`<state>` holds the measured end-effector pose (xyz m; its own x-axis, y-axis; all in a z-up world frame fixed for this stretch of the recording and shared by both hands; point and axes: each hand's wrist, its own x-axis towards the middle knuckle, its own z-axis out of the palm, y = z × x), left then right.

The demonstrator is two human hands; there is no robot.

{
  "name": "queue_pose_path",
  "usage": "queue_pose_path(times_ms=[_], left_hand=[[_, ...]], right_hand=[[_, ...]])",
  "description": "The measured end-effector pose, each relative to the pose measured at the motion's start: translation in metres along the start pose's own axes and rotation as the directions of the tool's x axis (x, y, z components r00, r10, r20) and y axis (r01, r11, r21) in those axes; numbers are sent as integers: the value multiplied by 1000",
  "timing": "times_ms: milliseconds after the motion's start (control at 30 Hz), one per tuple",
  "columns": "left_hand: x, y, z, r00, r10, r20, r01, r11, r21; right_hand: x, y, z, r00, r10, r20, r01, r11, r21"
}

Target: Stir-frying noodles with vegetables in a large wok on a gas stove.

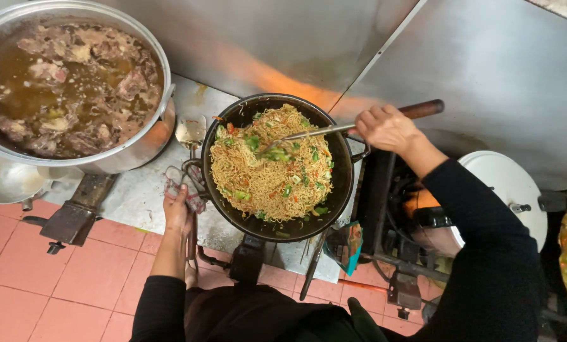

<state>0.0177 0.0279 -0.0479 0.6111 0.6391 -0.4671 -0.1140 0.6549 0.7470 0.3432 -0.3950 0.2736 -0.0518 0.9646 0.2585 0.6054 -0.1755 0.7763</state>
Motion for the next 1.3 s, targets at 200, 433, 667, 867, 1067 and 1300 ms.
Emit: queue_pose_path(times_ms=[200, 433, 667, 867, 1067, 1300], left_hand=[[21, -19, -15, 1000, -8, 26, 8, 1000, 14], [-21, 18, 13, 1000, -21, 8, 21, 1000, -1], [-7, 5, 2, 1000, -6, 8, 6, 1000, -3], [-19, 22, 15, 1000, -14, 12, 13, 1000, 26], [-6, 11, -1, 997, -48, 64, 47, 999, 26], [5, 15, -18, 980, -70, 186, 42, 987, 153]], right_hand=[[-26, 26, -19, 987, 128, 94, -125, 992, -30], [-11, -7, 108, 892, 408, 193, -423, 905, 41], [59, -20, 156, 923, 354, 148, -373, 919, 130], [102, -38, 147, 989, 138, 46, -145, 967, 210], [96, -22, 30, 993, -36, -113, 54, 986, 160], [7, -1, -109, 977, 89, 193, -87, 996, -21]])
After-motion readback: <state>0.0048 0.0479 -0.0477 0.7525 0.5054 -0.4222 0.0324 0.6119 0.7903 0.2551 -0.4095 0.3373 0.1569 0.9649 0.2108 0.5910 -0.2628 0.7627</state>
